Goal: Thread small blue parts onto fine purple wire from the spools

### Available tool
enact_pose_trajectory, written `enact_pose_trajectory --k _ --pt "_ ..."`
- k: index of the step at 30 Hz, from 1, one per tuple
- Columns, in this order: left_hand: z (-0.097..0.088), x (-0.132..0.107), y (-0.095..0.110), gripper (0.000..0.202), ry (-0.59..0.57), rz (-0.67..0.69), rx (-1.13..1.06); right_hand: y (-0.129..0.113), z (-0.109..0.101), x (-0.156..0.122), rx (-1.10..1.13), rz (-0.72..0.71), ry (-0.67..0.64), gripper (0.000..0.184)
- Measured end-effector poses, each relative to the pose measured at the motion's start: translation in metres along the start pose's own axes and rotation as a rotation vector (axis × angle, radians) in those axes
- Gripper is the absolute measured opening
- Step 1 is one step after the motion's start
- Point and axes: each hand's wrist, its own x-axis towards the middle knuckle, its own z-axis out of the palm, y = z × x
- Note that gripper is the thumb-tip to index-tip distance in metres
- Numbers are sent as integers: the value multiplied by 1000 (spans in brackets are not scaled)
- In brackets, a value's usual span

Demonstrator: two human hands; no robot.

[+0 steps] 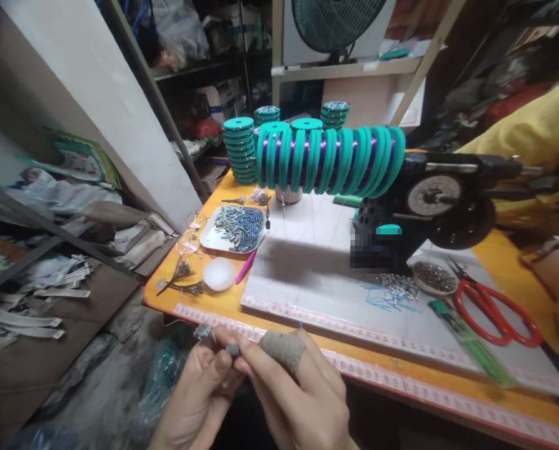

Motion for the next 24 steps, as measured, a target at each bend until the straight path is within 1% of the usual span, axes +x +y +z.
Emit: enact_pose_trajectory --k 4,7,9,13,16,20,24 --pt "0 0 0 19 22 3 15 5 -2 0 7 -28 -52 37" --pt "1 1 1 20 65 11 47 8 -4 -2 -24 -48 -72 38" --pt "2 1 2 20 67 30 79 10 -5 -2 -53 -79 -88 38" --pt "2 1 6 21 76 87 154 11 -7 0 -39 -98 -109 35" --pt "1 0 7 20 83 95 166 9 -9 3 -21 -96 -135 30" --pt "2 1 7 20 63 76 151 4 -9 7 31 -91 -117 34" --pt "3 1 8 23 93 67 167 0 -8 11 81 -72 -108 36"
